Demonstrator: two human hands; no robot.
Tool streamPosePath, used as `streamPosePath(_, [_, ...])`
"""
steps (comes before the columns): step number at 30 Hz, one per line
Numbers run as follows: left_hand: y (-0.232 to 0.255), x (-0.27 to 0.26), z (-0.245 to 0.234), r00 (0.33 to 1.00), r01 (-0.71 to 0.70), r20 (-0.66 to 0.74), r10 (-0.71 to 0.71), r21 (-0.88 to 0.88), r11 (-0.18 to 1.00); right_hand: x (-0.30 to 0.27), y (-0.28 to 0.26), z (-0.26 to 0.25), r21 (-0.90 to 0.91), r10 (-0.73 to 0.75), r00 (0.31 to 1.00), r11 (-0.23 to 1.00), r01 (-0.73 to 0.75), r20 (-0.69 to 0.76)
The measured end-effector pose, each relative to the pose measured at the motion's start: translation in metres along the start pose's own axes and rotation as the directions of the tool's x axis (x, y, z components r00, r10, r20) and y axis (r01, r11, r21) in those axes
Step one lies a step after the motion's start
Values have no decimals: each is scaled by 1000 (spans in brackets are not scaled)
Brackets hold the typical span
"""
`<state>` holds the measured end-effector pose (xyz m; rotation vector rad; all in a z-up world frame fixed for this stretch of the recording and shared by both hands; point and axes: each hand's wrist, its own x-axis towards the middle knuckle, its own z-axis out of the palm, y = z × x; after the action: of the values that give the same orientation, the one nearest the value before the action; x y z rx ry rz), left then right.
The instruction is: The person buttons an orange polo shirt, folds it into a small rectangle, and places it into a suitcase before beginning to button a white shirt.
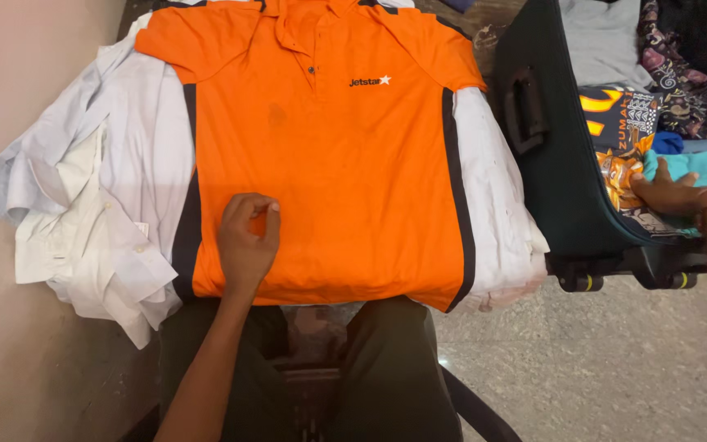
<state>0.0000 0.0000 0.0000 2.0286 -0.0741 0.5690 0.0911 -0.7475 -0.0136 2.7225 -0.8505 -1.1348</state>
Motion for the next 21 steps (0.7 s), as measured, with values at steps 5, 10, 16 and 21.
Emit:
streamPosePath(5, [1, -2, -4, 999, -40, -8, 40, 24, 999, -22, -13, 3, -82, -34, 980, 996, 18, -196])
streamPosePath(10, [-2, 2, -9, 1000, 1, 0, -1, -20, 1000, -116, -70, -21, 142, 18, 729, 984, 109, -684])
streamPosePath(16, [-24, 47, 18, 987, 150, 98, -131, -221, 964, -240, -199, -73, -222, -193, -119, 710, 668, -974])
streamPosePath(21, [-74, 132, 84, 992, 95, 107, -74, -201, 975, -227, -379, -72, -151, -302, -61, 285, 947, -951])
